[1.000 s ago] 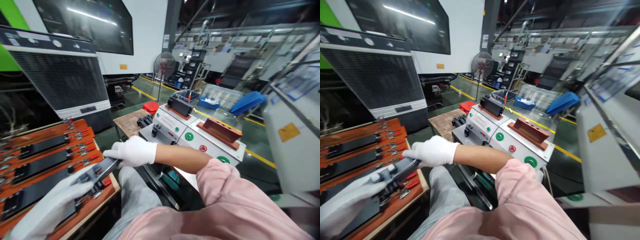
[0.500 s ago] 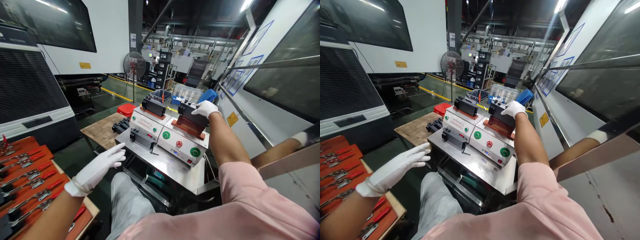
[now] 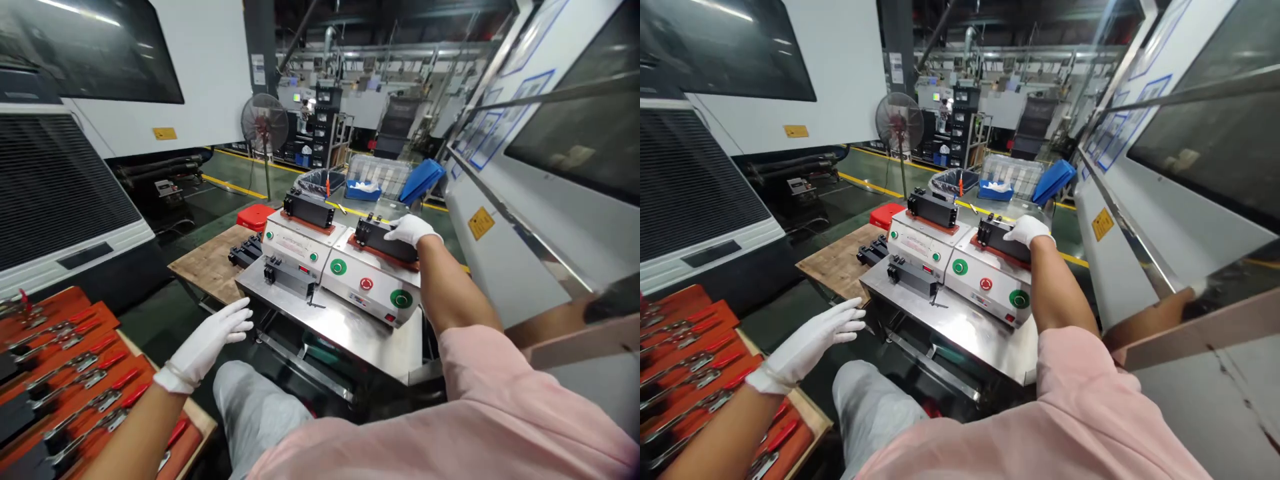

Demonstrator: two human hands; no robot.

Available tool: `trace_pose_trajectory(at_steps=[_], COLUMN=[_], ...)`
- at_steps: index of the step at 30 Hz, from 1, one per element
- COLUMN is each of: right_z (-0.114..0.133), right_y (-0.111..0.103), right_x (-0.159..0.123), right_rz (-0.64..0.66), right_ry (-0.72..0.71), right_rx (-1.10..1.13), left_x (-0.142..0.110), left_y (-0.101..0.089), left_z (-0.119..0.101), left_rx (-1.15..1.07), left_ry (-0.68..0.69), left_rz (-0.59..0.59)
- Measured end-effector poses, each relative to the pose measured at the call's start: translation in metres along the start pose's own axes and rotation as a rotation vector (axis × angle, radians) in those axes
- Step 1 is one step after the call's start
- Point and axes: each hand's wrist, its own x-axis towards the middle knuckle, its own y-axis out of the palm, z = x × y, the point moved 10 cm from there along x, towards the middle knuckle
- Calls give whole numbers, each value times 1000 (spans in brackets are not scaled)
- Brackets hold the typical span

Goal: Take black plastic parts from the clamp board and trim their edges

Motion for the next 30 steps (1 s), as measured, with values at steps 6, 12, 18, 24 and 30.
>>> trace_pose_trajectory(at_steps=[6, 12, 18, 24, 30], right_z=[-30, -117, -129, -137, -79], right_y=[31, 134, 150, 150, 159], right_x=[-138, -207, -199, -197, -200], right_rz=[-638, -494, -471, -419, -426], right_ry=[14, 403, 533, 668, 332], right_rx=[477, 593, 735, 679, 753], left_x=[70, 134, 169, 176, 112], left_y=[92, 206, 246, 249, 245], left_z=[10, -11, -22, -35, 21], left_rx=[507, 864, 1119, 1298, 1103], left_ry=[162, 445, 557, 575, 561], left_rz=[136, 133, -16, -65, 171])
